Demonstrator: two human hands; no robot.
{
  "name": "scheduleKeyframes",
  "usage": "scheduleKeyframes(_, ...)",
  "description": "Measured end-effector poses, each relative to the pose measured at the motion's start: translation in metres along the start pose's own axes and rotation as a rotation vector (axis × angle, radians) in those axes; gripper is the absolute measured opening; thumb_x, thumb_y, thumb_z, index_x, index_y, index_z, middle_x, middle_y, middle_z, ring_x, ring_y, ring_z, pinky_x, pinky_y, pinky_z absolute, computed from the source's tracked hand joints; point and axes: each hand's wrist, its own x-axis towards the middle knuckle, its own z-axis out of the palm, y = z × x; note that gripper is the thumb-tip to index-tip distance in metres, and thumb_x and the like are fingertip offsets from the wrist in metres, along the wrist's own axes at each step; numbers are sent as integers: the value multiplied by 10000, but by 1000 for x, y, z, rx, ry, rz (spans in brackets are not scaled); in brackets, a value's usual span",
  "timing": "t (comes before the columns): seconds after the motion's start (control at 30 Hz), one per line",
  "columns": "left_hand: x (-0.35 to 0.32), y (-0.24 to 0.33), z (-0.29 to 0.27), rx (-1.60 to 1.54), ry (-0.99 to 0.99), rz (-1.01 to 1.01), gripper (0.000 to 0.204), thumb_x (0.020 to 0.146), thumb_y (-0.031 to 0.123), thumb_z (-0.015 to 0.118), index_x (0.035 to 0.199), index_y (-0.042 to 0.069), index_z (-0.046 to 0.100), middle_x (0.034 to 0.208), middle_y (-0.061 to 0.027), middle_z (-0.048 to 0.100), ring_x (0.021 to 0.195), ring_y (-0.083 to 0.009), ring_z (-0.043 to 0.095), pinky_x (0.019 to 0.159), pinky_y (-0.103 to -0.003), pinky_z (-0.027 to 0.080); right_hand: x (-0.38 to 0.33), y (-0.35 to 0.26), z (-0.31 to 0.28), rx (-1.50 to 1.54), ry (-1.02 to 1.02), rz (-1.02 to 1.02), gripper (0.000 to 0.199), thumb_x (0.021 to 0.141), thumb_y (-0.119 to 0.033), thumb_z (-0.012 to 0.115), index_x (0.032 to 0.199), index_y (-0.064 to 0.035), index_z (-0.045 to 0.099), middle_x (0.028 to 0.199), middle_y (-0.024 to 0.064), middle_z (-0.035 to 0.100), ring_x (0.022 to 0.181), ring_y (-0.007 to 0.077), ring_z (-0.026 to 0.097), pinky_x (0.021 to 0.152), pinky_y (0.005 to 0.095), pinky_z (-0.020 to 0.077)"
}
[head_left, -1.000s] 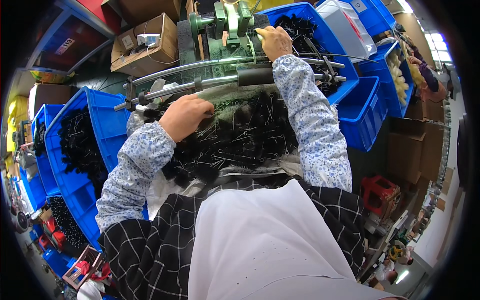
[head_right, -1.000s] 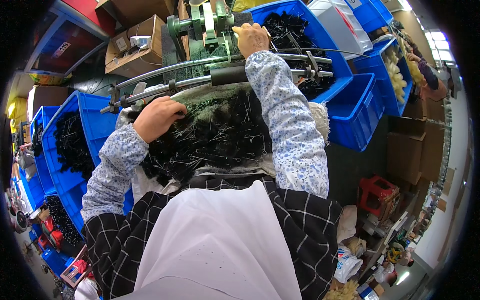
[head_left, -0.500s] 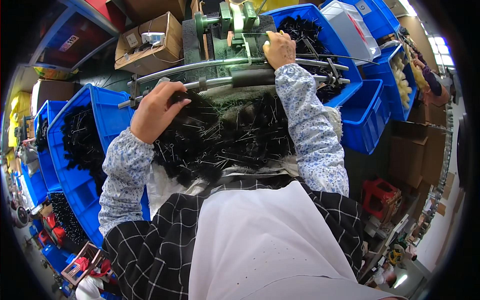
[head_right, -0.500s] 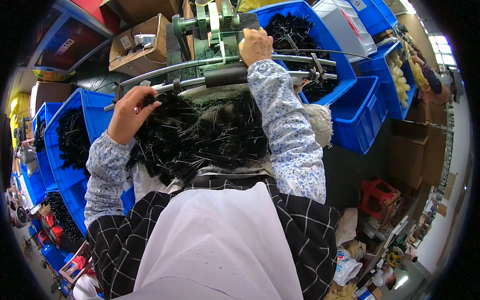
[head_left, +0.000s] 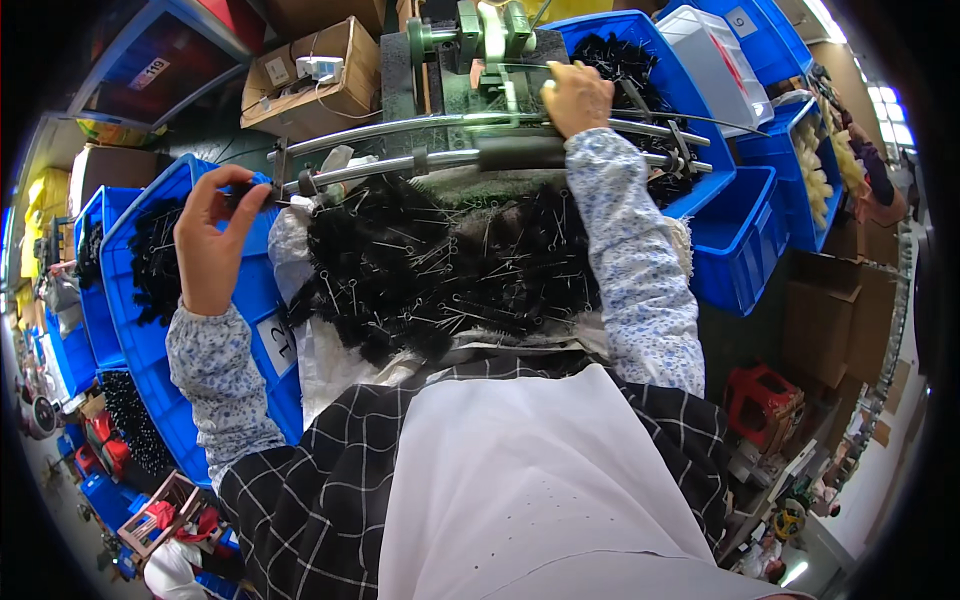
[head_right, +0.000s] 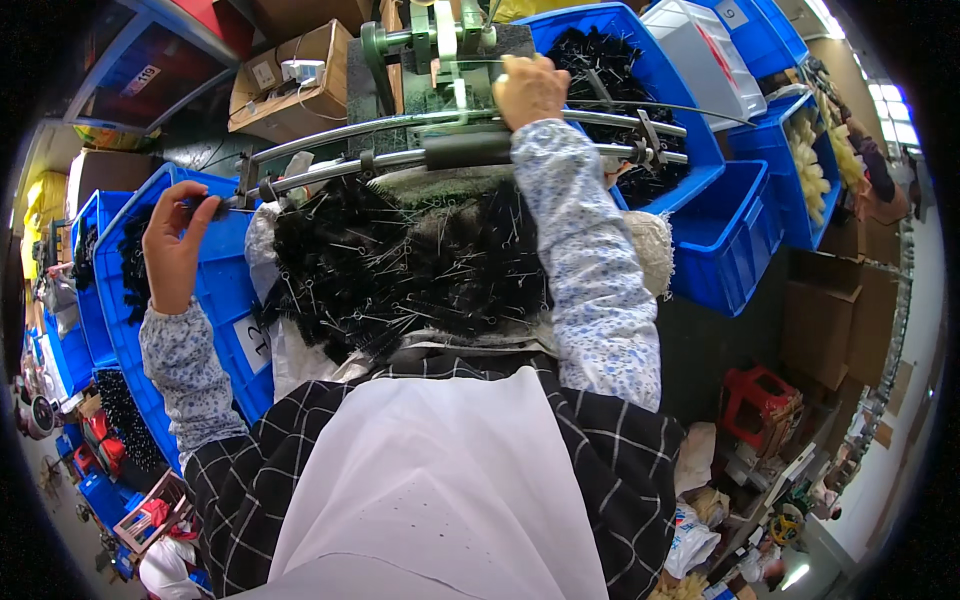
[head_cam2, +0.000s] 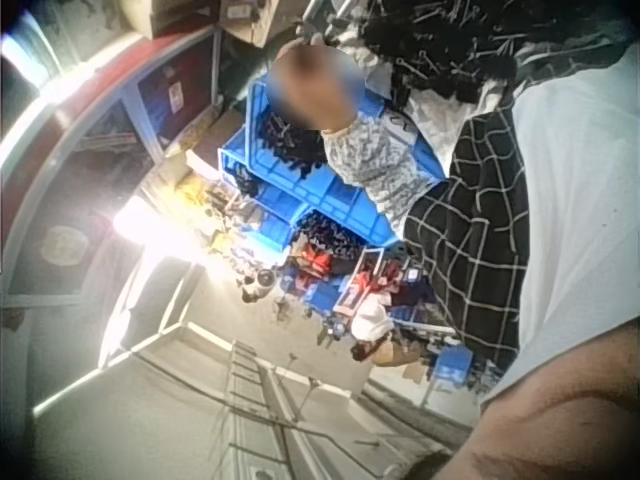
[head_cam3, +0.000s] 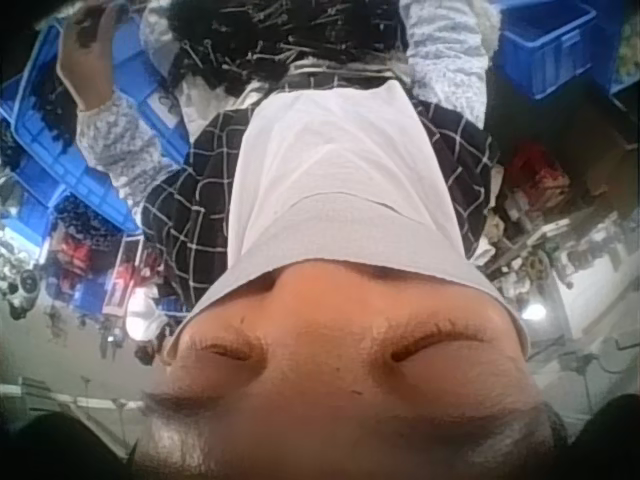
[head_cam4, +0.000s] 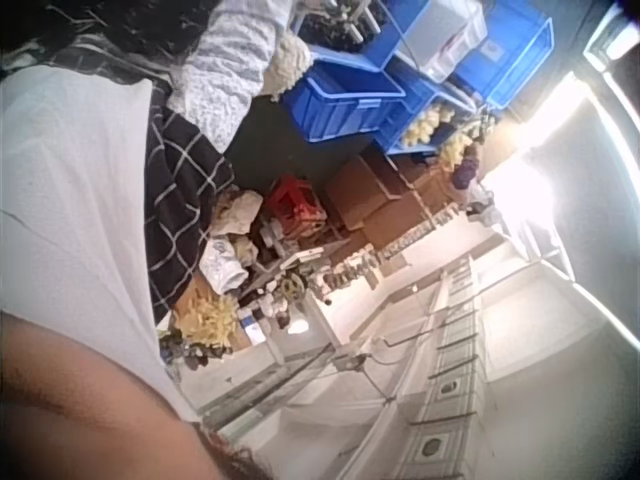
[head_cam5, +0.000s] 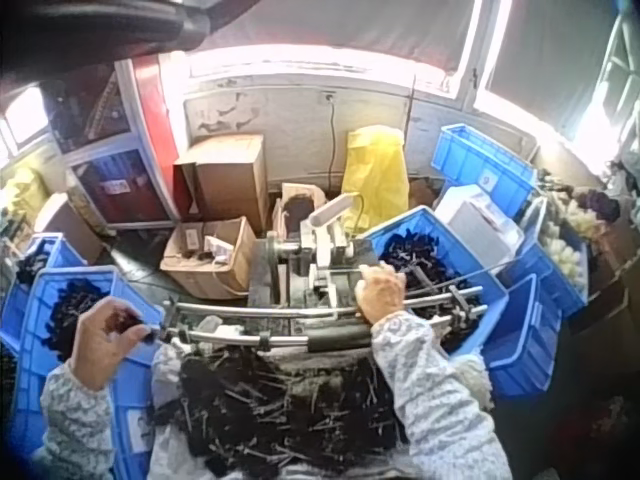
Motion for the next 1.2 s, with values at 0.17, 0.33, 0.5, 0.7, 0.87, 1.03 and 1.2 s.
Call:
scheduleKeyframes(0.17,-1,6,1,-354,-110,-83,196,861,62,587,1049,18,554,883,0,578,736,-47,516,642,-182,413,19,62,-1,90,-270,83,271,811,-369,553,1008,-224,670,966,65,648,881,299,599,789,417,475)
scheduleKeyframes(0.33,0,20,48,-498,-347,-103,199,848,24,576,1045,24,546,923,-6,576,786,-41,520,689,-182,428,40,63,-13,44,-564,152,258,856,-275,477,1039,-259,657,1068,65,627,931,272,606,819,414,472)
scheduleKeyframes(0.5,11,33,95,-501,-441,19,195,839,7,572,1028,15,522,975,-23,565,865,-61,541,760,-208,457,24,107,-65,-182,41,64,230,864,-240,525,1067,-207,629,941,89,635,851,272,629,744,368,505)
scheduleKeyframes(0.7,18,44,156,-431,-378,90,224,839,16,588,1039,6,489,1014,-51,583,895,-69,565,775,-225,467,-29,-44,-122,984,-653,-37,328,853,-220,583,1154,-92,549,880,138,638,800,214,606,731,330,481)
scheduleKeyframes(0.87,7,33,146,-300,-438,119,301,847,93,602,1104,14,467,1058,-100,566,964,-172,579,842,-303,461,-36,-48,-91,668,-339,31,205,845,-156,570,1036,-102,622,812,115,621,756,197,605,682,332,486)
scheduleKeyframes(1.03,3,6,142,312,-561,529,340,803,131,622,1107,34,505,1190,-132,487,1111,-308,472,956,-382,385,-5,-5,-30,85,-140,59,200,820,-158,549,992,-158,649,838,85,630,824,246,622,698,371,502)
scheduleKeyframes(1.2,-7,-9,137,320,-879,406,449,818,209,614,1208,33,477,1229,-151,470,1165,-314,429,986,-383,355,7,-1,-16,63,-170,75,236,798,-191,562,1018,-176,643,841,73,618,816,257,610,738,380,480)
